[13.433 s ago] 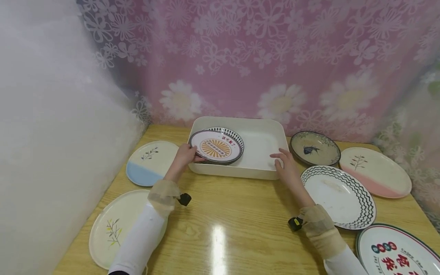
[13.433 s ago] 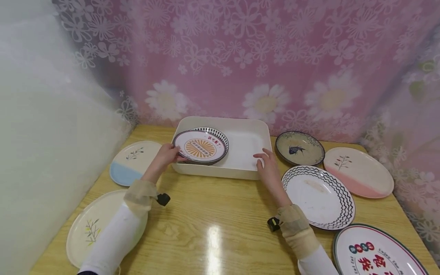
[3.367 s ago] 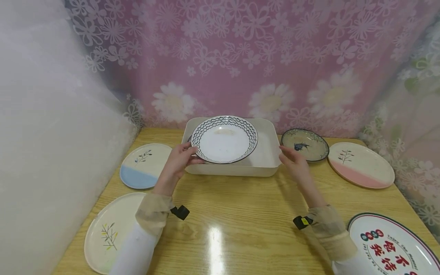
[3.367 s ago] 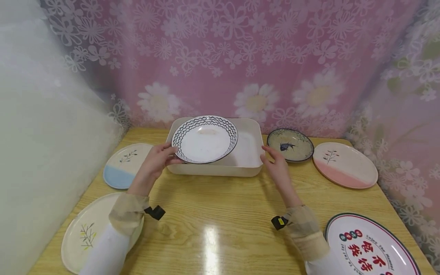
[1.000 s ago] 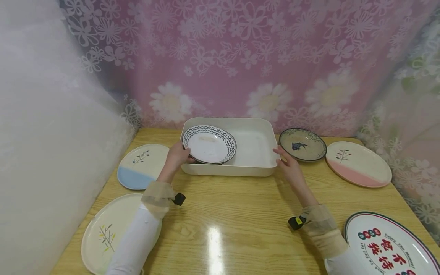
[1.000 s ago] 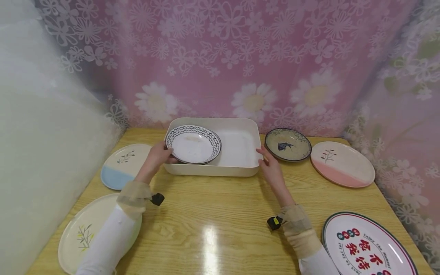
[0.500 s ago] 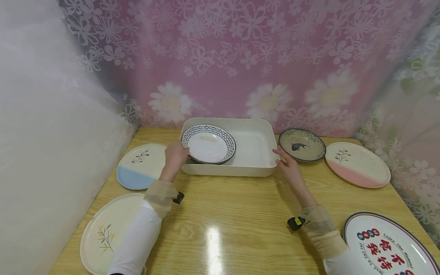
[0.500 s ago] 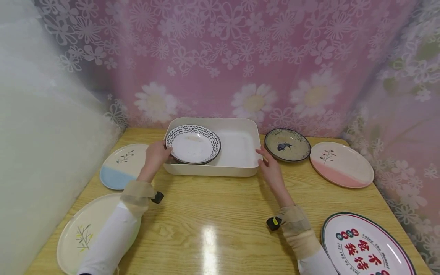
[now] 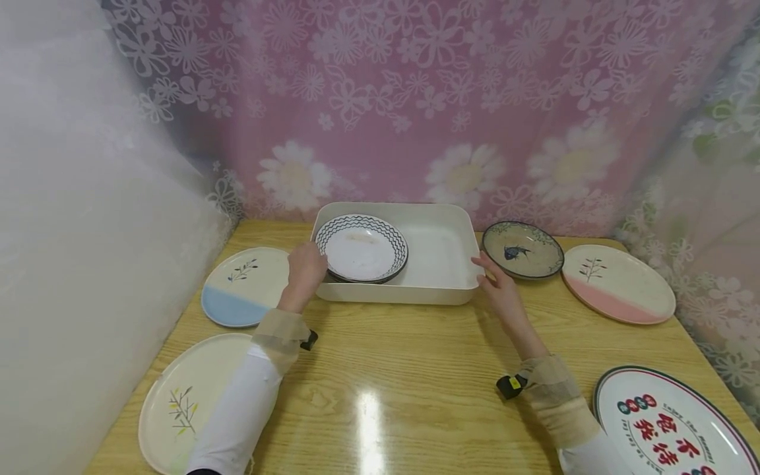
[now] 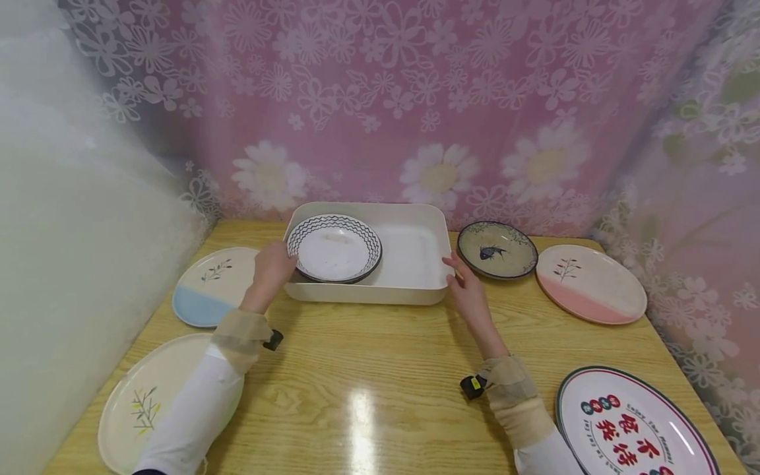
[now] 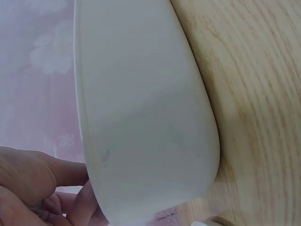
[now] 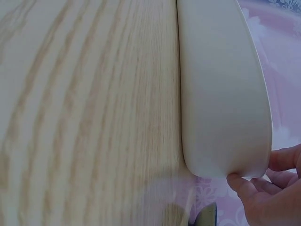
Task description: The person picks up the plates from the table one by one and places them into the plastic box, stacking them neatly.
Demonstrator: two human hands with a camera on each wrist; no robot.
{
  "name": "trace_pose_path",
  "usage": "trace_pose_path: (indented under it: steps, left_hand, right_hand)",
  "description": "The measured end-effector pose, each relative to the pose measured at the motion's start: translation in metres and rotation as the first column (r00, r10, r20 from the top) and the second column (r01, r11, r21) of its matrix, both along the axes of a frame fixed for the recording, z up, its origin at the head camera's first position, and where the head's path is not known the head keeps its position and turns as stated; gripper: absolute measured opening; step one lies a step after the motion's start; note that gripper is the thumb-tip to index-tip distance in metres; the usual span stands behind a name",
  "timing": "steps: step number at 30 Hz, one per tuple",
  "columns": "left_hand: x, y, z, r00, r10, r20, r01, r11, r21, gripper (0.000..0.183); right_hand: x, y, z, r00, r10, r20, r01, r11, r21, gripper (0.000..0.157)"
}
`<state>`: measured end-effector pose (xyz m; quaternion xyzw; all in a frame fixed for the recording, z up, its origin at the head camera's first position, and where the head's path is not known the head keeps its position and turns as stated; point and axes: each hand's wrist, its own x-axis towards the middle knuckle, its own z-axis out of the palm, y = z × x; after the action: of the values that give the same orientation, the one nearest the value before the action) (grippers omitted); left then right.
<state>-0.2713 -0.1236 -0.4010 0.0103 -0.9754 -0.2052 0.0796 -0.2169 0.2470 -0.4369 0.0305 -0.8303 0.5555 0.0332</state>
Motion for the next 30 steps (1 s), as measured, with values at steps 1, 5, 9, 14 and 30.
trace_pose_path:
  steps: [1,5,9,14,30]
  left_hand:
    - [0.0,0.001,-0.001,1.0,0.004,-0.005,-0.004,1.0,-0.015,0.026]
    - [0.001,0.004,-0.003,0.999,0.012,-0.031,-0.015,0.997,-0.07,0.028]
    - [0.0,0.006,-0.006,0.999,0.012,-0.043,-0.015,0.998,-0.066,0.026]
    - [-0.003,0.007,-0.012,0.997,-0.002,-0.077,-0.002,0.999,-0.042,0.023]
    - [0.003,0.0,-0.01,0.995,-0.02,-0.1,0.021,1.0,0.006,0.02]
  right_hand:
    - [0.0,0.0,-0.001,1.0,0.0,0.001,0.0,1.0,-0.001,0.043]
    - [-0.001,0.0,-0.001,1.0,0.004,0.006,-0.004,1.0,-0.009,0.042]
    - [0.0,0.0,-0.002,1.0,-0.006,-0.006,0.006,1.0,-0.008,0.041]
    - [0.0,0.0,-0.003,1.0,-0.013,-0.023,0.013,1.0,-0.004,0.042]
    - [0.0,0.0,-0.002,1.0,-0.013,-0.026,0.013,1.0,-0.009,0.04]
